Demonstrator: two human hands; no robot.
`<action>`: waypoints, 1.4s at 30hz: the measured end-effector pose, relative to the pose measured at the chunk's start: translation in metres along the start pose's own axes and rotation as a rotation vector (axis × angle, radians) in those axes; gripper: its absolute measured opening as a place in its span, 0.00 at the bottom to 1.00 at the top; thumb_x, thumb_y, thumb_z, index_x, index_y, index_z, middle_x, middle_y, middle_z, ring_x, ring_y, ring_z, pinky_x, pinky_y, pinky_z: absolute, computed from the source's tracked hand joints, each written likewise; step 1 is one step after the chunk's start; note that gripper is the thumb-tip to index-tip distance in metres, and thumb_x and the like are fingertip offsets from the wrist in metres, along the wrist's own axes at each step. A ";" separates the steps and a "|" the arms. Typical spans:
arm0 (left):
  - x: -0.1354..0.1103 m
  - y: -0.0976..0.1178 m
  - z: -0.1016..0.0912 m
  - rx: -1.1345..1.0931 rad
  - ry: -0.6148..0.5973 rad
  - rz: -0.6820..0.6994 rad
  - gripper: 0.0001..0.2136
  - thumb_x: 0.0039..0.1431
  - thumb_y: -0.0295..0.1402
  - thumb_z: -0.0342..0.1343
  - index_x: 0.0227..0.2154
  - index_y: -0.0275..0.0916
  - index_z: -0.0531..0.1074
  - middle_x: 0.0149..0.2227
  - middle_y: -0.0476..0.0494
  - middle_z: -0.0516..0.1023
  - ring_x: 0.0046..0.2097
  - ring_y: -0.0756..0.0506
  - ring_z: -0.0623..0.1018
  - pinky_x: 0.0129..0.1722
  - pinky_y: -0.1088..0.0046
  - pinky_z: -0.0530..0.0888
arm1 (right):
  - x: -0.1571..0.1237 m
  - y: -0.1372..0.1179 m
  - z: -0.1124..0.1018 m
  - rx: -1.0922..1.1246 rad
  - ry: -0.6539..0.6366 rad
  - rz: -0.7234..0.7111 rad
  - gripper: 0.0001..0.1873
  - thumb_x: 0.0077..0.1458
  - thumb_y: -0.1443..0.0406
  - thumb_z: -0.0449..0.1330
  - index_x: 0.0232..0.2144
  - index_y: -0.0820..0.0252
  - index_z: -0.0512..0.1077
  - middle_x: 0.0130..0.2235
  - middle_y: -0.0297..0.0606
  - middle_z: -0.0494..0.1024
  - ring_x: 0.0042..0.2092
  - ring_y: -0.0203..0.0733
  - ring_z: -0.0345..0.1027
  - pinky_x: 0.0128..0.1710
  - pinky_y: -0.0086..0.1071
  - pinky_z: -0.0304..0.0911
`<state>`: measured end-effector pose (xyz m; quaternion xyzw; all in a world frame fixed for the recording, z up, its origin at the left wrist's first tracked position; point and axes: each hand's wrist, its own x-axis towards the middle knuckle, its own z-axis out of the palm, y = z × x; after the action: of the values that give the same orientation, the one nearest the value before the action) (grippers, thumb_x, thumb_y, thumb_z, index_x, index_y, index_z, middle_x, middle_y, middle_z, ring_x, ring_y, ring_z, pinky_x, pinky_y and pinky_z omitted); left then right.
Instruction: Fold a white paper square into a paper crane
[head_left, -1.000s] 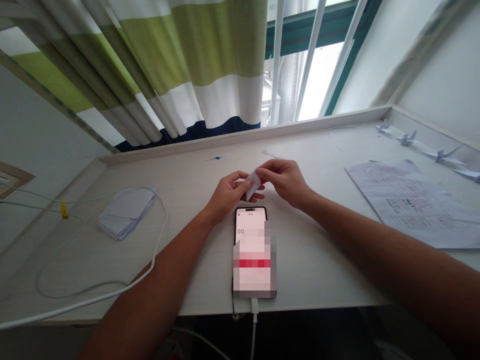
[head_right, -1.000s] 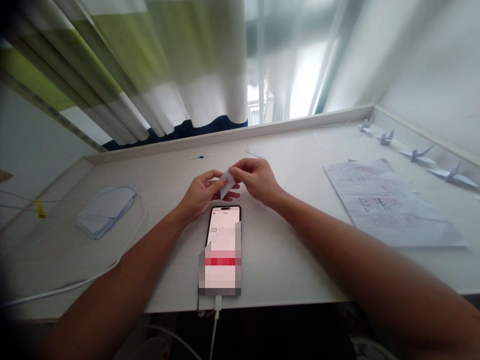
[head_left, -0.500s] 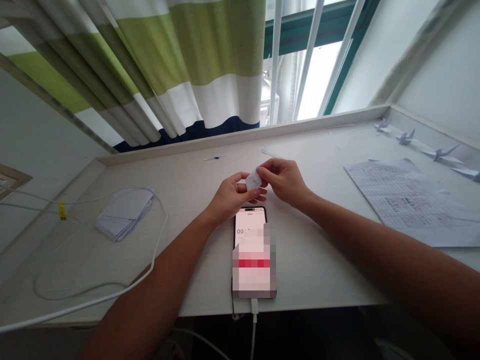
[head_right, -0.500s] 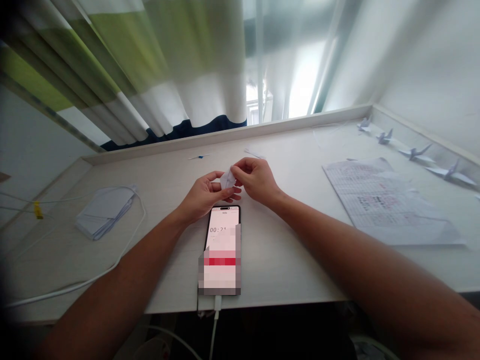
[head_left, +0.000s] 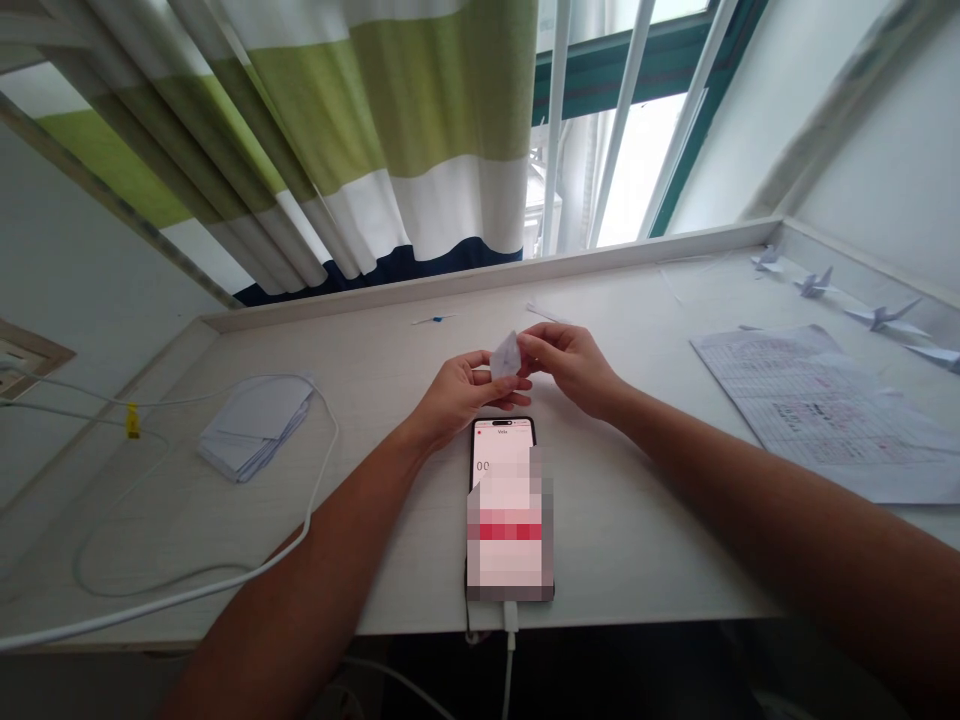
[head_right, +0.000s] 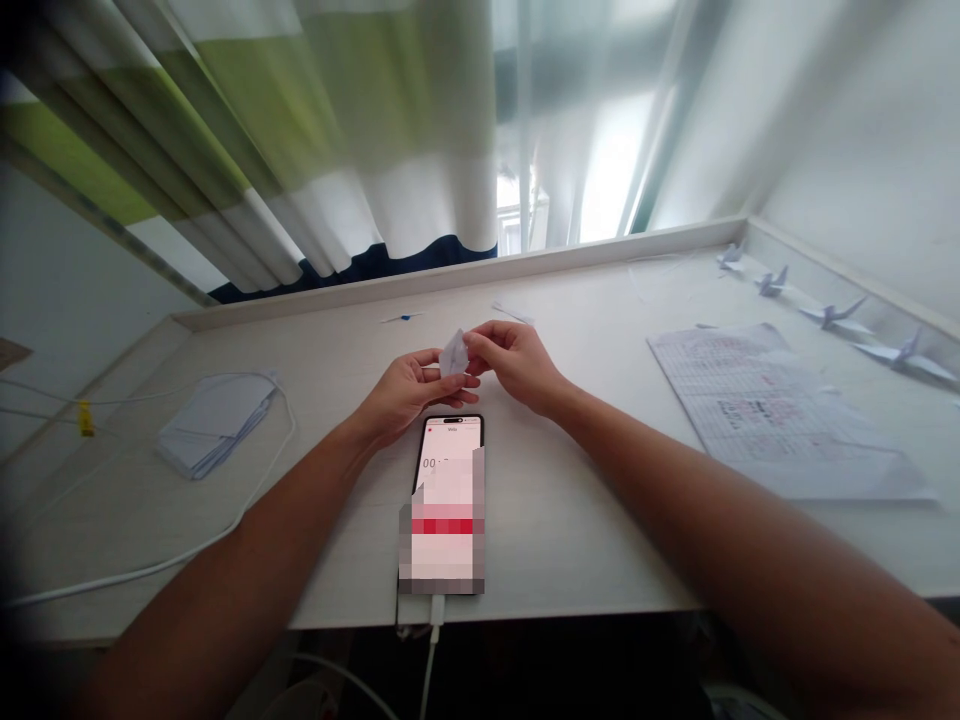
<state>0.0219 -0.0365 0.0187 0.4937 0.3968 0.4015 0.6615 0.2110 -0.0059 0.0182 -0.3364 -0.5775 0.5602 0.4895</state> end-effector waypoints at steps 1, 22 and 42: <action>0.000 0.000 0.000 -0.011 0.005 0.004 0.24 0.50 0.38 0.76 0.45 0.32 0.75 0.40 0.34 0.87 0.37 0.42 0.87 0.37 0.70 0.79 | 0.000 -0.001 -0.001 0.011 -0.037 0.010 0.18 0.53 0.52 0.72 0.32 0.61 0.79 0.30 0.36 0.81 0.32 0.37 0.73 0.37 0.34 0.72; 0.003 -0.003 -0.004 -0.011 -0.051 0.002 0.27 0.49 0.40 0.77 0.47 0.33 0.73 0.39 0.35 0.87 0.37 0.41 0.87 0.39 0.67 0.81 | -0.002 -0.006 -0.001 -0.107 -0.072 0.033 0.21 0.48 0.49 0.75 0.27 0.63 0.81 0.25 0.37 0.79 0.28 0.37 0.70 0.30 0.32 0.66; 0.003 -0.004 0.000 -0.015 -0.016 0.053 0.25 0.49 0.45 0.75 0.40 0.32 0.74 0.36 0.35 0.87 0.35 0.41 0.87 0.38 0.66 0.81 | -0.002 -0.004 -0.003 -0.055 -0.129 0.097 0.21 0.49 0.50 0.75 0.29 0.63 0.81 0.27 0.38 0.80 0.30 0.37 0.72 0.33 0.33 0.68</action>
<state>0.0233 -0.0345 0.0147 0.5022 0.3752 0.4180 0.6575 0.2153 -0.0070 0.0215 -0.3404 -0.6061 0.5875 0.4142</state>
